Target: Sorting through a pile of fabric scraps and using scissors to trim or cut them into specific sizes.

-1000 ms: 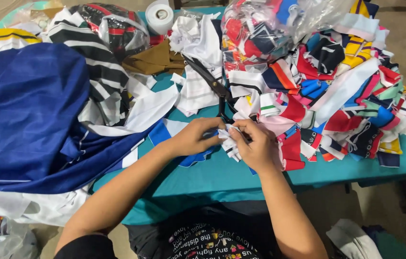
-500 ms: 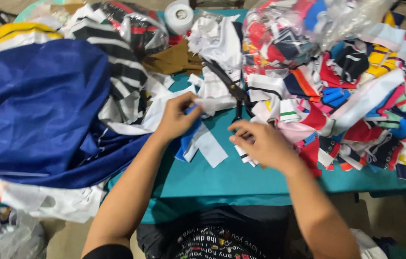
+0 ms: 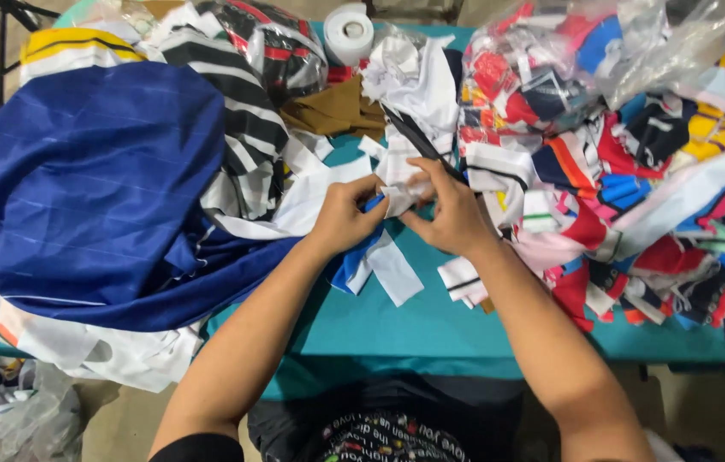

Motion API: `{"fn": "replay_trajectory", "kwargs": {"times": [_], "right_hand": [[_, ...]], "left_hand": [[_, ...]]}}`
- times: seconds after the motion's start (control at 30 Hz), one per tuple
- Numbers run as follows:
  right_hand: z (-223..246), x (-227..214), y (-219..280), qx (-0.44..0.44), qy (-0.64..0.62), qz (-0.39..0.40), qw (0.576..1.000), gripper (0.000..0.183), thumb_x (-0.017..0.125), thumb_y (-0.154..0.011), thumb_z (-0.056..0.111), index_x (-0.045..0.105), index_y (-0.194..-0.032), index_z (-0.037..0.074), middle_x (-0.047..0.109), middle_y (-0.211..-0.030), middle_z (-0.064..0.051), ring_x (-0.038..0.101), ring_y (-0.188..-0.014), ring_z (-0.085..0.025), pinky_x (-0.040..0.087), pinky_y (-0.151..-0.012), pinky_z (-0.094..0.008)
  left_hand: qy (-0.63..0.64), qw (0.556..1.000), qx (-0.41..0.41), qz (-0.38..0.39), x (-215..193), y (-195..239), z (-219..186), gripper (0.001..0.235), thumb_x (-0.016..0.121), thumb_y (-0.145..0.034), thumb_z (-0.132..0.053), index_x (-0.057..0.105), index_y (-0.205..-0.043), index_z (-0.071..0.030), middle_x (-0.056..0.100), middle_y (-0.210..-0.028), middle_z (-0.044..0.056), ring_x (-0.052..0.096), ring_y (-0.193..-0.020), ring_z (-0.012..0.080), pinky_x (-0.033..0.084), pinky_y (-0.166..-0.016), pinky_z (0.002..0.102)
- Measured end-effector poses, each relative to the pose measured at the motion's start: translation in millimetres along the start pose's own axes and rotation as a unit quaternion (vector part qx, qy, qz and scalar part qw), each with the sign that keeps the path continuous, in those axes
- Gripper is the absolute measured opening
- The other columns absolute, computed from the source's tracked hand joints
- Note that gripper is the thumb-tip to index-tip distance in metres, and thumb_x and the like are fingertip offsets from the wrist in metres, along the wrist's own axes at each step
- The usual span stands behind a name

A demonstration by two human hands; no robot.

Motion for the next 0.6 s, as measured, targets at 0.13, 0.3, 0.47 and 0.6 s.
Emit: {"fn": "replay_trajectory", "kwargs": {"times": [0.13, 0.3, 0.47, 0.6], "right_hand": [[-1.3, 4.5, -1.0, -0.024, -0.03, 0.022, 0.999, 0.058, 0.079, -0.074, 0.005, 0.065, -0.13, 0.011, 0.075, -0.103, -0.007, 0.066, -0.058, -0.021, 0.055, -0.05, -0.031], [-0.1, 8.2, 4.3, -0.053, -0.059, 0.005, 0.997, 0.032, 0.081, -0.087, 0.014, 0.073, -0.115, 0.0, 0.074, -0.088, -0.021, 0.072, -0.067, -0.033, 0.058, -0.051, -0.037], [1.3, 4.3, -6.8, -0.053, -0.045, -0.014, 0.997, 0.015, 0.072, -0.09, 0.002, 0.078, -0.103, 0.004, 0.072, -0.07, -0.015, 0.064, -0.05, -0.024, 0.051, -0.041, -0.03], [-20.0, -7.8, -4.0, 0.026, -0.058, -0.038, 0.997, 0.018, 0.065, -0.092, -0.004, 0.077, -0.101, 0.006, 0.069, -0.059, -0.009, 0.066, -0.05, -0.02, 0.054, -0.046, -0.029]], "left_hand": [[-0.021, 1.0, 0.001, 0.008, 2.0, -1.0, -4.9, 0.016, 0.077, -0.087, -0.01, 0.066, -0.077, -0.008, 0.062, -0.053, 0.008, 0.058, -0.05, 0.0193, 0.05, -0.056, 0.03], [-0.033, 0.998, -0.028, 0.052, 3.2, -1.0, -12.9, 0.023, 0.074, -0.093, -0.015, 0.064, -0.075, -0.005, 0.063, -0.055, 0.014, 0.059, -0.052, 0.024, 0.051, -0.057, 0.032], [-0.044, 0.996, -0.051, 0.06, -1.2, -4.0, -20.9, 0.024, 0.073, -0.094, -0.014, 0.064, -0.074, -0.004, 0.063, -0.055, 0.014, 0.061, -0.052, 0.0242, 0.051, -0.057, 0.03], [-0.033, 0.996, -0.047, 0.074, -0.2, -5.2, -28.9, 0.021, 0.073, -0.094, -0.014, 0.066, -0.078, -0.004, 0.064, -0.058, 0.013, 0.061, -0.055, 0.0232, 0.051, -0.059, 0.029]]}}
Point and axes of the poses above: each hand's wrist, its own y-axis away from the middle knuckle, its own x-axis out of the palm, z = x × y, the point moved 8 cm from there along -y, towards the middle knuckle
